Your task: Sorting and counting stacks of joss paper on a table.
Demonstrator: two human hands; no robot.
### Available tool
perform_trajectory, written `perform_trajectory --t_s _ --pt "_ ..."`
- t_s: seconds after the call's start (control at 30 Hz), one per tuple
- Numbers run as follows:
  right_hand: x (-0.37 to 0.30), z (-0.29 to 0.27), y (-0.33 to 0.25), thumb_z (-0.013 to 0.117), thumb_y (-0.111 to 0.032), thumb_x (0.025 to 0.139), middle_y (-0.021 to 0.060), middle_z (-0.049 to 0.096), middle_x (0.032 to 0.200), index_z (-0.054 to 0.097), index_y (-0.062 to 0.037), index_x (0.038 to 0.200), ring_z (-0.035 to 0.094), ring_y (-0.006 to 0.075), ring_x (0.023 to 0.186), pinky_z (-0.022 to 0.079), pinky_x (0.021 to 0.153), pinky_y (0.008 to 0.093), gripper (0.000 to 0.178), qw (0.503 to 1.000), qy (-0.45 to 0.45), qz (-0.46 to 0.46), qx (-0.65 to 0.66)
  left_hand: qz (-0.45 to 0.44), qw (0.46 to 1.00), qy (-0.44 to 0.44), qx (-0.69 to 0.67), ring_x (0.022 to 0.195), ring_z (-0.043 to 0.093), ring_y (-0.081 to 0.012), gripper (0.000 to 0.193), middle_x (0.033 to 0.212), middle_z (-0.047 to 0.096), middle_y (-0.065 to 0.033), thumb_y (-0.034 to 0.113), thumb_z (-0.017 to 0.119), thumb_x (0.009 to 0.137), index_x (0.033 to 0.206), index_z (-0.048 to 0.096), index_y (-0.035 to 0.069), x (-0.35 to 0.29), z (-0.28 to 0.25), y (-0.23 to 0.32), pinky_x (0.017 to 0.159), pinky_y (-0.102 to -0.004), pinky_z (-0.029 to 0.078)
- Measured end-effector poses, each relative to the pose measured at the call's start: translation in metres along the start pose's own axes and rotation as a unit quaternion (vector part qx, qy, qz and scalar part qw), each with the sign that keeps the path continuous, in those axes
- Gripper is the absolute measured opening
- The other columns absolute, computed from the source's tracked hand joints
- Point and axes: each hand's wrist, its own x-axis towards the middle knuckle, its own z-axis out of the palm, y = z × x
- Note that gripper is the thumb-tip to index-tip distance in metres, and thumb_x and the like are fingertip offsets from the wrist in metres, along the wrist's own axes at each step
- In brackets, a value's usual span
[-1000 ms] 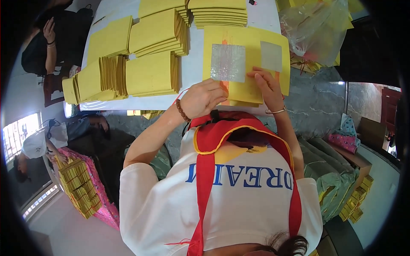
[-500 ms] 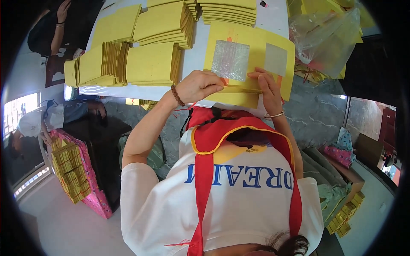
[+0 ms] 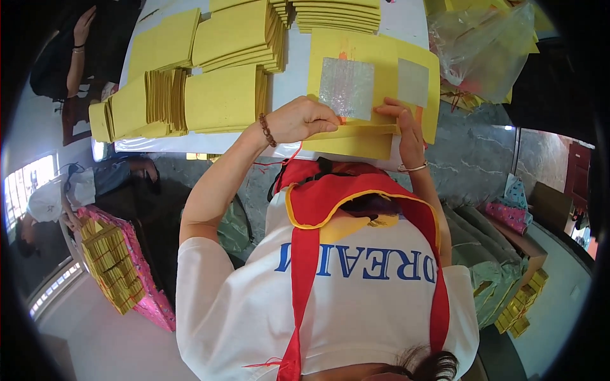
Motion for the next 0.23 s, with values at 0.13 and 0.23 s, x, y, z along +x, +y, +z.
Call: perform_trajectory --t_s 0.13,0.23 --pt "-0.003 -0.003 0.009 0.032 -0.040 0.098 0.0133 0.057 0.117 0.063 -0.0011 0.104 0.042 0.0237 0.122 0.027 0.105 0.0359 0.050 0.999 -0.016 -0.032 0.024 0.019 1.000 -0.011 0.001 0.077 0.063 -0.0288 0.018 0.087 0.066 -0.0160 0.016 0.059 0.088 0.096 0.065 0.001 0.004 -0.004 -0.004 0.068 -0.0353 0.048" --pt "-0.002 -0.008 0.011 0.032 -0.053 0.094 0.0132 0.055 0.120 0.062 -0.0025 0.109 0.038 0.0263 0.125 0.025 0.107 0.0397 0.060 0.997 -0.064 -0.045 0.014 -0.049 0.995 -0.089 0.024 0.090 0.065 -0.0259 0.022 0.101 0.066 -0.0158 0.014 0.059 0.088 0.104 0.062 0.000 0.007 -0.012 0.002 0.078 -0.0317 0.050"
